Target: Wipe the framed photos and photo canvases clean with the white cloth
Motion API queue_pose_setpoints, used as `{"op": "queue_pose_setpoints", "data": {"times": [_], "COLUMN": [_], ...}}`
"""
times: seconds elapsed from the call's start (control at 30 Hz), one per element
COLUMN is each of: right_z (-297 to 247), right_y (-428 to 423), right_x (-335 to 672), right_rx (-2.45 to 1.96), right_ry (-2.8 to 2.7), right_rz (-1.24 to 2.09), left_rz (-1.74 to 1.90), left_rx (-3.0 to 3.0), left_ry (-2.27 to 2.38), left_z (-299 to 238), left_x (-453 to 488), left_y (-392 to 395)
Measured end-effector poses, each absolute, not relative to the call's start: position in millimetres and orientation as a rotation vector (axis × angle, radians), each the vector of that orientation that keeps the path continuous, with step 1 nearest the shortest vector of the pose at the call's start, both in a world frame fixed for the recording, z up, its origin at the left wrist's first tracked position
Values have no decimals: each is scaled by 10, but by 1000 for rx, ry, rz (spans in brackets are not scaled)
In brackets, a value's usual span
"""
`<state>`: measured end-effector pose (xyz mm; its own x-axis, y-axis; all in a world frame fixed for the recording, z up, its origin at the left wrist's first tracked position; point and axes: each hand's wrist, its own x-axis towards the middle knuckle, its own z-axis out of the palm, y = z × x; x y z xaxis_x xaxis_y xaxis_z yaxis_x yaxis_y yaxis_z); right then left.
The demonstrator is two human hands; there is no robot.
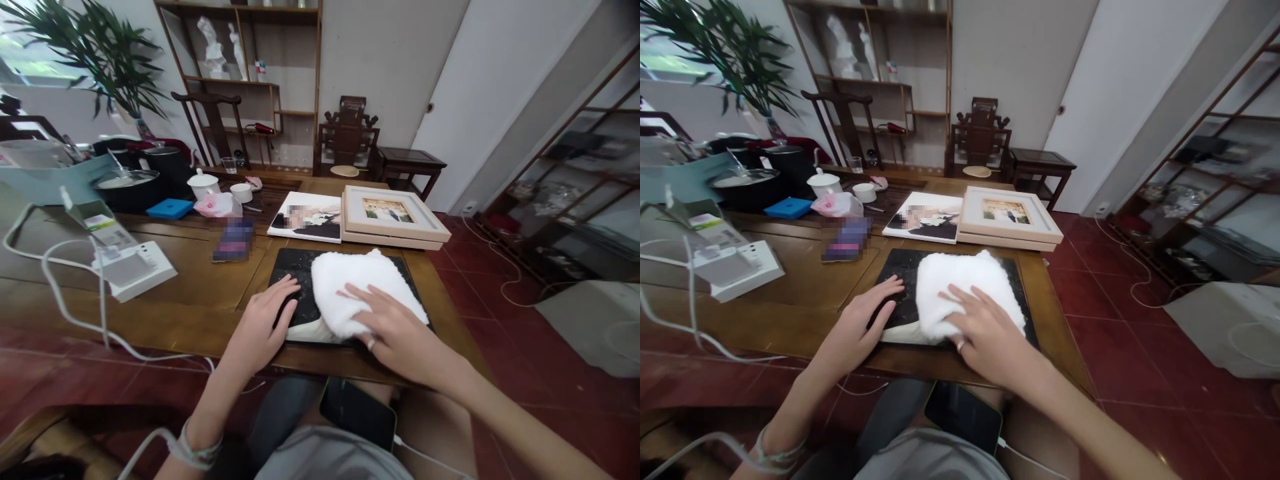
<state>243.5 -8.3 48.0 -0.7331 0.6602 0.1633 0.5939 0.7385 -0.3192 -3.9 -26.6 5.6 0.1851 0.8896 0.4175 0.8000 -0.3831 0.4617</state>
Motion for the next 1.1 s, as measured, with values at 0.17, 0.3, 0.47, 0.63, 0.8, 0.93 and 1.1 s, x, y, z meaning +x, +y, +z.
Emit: {"op": "queue_pose_setpoints", "data": {"times": [0.17,0.3,0.47,0.63,0.8,0.93,1.1], "right_z": [482,535,557,479,436,375,230], "right_y": [348,600,679,596,512,424,207], "right_x": [2312,1888,1440,1585,2169,2679,2936], "right_rx": [-1120,-1086,-902,-962,-1110,-1270,-1375], "right_ry": [-2633,-2612,-2721,-2662,-2620,-2527,-2431], "right_rz": [328,300,284,243,261,157,-36], "left_rz": [985,963,963,963,964,988,983], "left_rx": [2345,2357,2373,2371,2357,2344,2328], "left_ry": [1662,1665,1666,1663,1638,1641,1646], "left_z": [60,75,62,55,70,68,73], "left_x": [-28,-24,-39,-51,-40,-39,-30], "left_y": [-247,-251,-248,-255,-259,-253,-250]}}
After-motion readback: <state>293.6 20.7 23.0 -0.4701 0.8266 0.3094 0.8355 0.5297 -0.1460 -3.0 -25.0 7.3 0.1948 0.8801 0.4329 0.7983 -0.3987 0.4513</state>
